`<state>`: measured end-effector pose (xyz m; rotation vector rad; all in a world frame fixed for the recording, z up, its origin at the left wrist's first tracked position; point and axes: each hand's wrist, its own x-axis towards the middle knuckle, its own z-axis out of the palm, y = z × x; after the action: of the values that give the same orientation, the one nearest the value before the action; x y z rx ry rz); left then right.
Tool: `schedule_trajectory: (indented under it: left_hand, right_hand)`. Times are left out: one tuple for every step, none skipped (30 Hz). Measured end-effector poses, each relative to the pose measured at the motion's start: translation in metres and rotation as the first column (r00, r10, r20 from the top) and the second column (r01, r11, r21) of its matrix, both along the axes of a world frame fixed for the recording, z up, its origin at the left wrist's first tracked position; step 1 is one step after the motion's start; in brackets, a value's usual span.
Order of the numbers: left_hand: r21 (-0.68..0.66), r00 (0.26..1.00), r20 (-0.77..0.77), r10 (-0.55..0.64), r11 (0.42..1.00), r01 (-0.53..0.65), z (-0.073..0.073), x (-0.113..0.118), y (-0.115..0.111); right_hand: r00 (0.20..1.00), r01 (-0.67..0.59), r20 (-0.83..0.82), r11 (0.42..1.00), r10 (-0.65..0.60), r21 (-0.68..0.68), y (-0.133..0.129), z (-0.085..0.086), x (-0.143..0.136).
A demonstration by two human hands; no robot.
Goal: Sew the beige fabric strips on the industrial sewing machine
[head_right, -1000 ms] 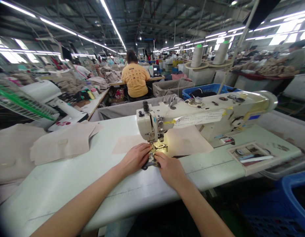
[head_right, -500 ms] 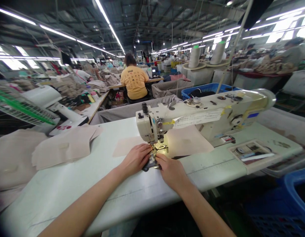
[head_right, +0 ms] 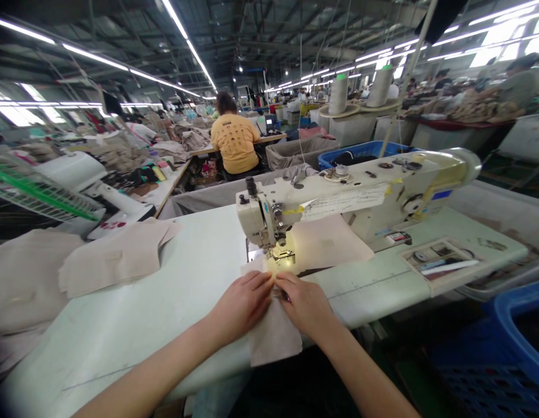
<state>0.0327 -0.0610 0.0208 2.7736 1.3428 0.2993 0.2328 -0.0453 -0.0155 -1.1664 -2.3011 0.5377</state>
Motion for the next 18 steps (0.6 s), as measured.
schedule_trajectory:
  left_hand:
    - [0.015, 1.0, -0.003, 0.005, 1.0, -0.004, -0.002, 0.0, -0.001]
    - [0.031, 1.0, -0.003, 0.007, 1.0, -0.007, -0.004, -0.001, -0.001]
    - [0.043, 1.0, -0.004, 0.007, 0.999, -0.007, -0.006, -0.002, -0.001]
    - [0.053, 1.0, -0.004, 0.005, 0.999, -0.005, -0.007, -0.003, -0.001]
    - [0.059, 1.0, -0.006, 0.0, 0.998, 0.001, -0.007, -0.004, -0.001]
    - [0.062, 1.0, -0.01, -0.006, 0.998, 0.006, -0.006, -0.005, -0.002]
    - [0.061, 1.0, -0.016, -0.011, 0.998, 0.012, -0.006, -0.005, -0.002]
    - [0.057, 1.0, -0.023, -0.016, 0.998, 0.017, -0.005, -0.005, -0.003]
    - [0.053, 0.999, -0.028, -0.018, 0.998, 0.019, -0.004, -0.005, -0.003]
    - [0.05, 0.999, -0.033, -0.019, 0.999, 0.021, -0.003, -0.005, -0.003]
    - [0.049, 0.999, -0.037, -0.02, 0.999, 0.022, -0.003, -0.005, -0.003]
    - [0.052, 0.999, -0.037, -0.019, 0.998, 0.021, -0.004, -0.005, -0.001]
    - [0.056, 0.999, -0.036, -0.016, 0.998, 0.018, -0.005, -0.006, 0.001]
    - [0.061, 0.999, -0.035, -0.013, 0.998, 0.015, -0.006, -0.008, 0.004]
    - [0.068, 0.999, -0.033, -0.01, 0.998, 0.012, -0.007, -0.009, 0.007]
    - [0.074, 0.999, -0.032, -0.005, 0.997, 0.007, -0.009, -0.011, 0.011]
    - [0.082, 1.0, -0.028, 0.001, 0.997, 0.001, -0.009, -0.013, 0.016]
    - [0.088, 1.0, -0.024, 0.005, 0.996, -0.003, -0.01, -0.015, 0.021]
  right_hand:
    - [1.0, 0.0, 0.018, 1.0, 0.0, -0.001, -0.002, 0.0, 0.001]
    - [0.999, 0.0, 0.038, 1.0, 0.0, -0.001, -0.005, 0.001, 0.001]
    - [0.998, 0.001, 0.055, 1.0, -0.001, 0.001, -0.007, 0.001, 0.002]
    - [0.998, 0.001, 0.07, 1.0, -0.001, 0.006, -0.008, 0.001, 0.002]
    - [0.996, 0.0, 0.085, 1.0, -0.001, 0.013, -0.01, 0.002, 0.003]
    - [0.995, -0.002, 0.104, 1.0, 0.0, 0.018, -0.012, 0.002, 0.003]
    - [0.992, -0.003, 0.126, 1.0, 0.001, 0.022, -0.013, 0.002, 0.003]
    - [0.989, -0.003, 0.15, 1.0, -0.001, 0.024, -0.014, 0.002, 0.003]
    - [0.985, -0.004, 0.175, 1.0, 0.0, 0.022, -0.014, 0.002, 0.003]
    - [0.98, -0.006, 0.199, 1.0, 0.003, 0.016, -0.014, 0.003, 0.003]
    - [0.976, -0.008, 0.217, 1.0, 0.006, 0.01, -0.014, 0.004, 0.002]
    - [0.973, -0.01, 0.229, 1.0, 0.009, 0.004, -0.013, 0.005, 0.002]
    - [0.972, -0.013, 0.234, 1.0, 0.013, -0.002, -0.011, 0.006, 0.001]
    - [0.972, -0.018, 0.235, 1.0, 0.02, -0.009, -0.008, 0.007, 0.0]
    - [0.972, -0.019, 0.233, 1.0, 0.021, -0.013, -0.004, 0.009, -0.001]
    - [0.973, -0.02, 0.228, 1.0, 0.022, -0.012, 0.0, 0.011, -0.002]
    - [0.974, -0.02, 0.225, 1.0, 0.022, -0.009, 0.004, 0.013, -0.004]
    - [0.974, -0.023, 0.225, 1.0, 0.023, -0.004, 0.008, 0.015, -0.006]
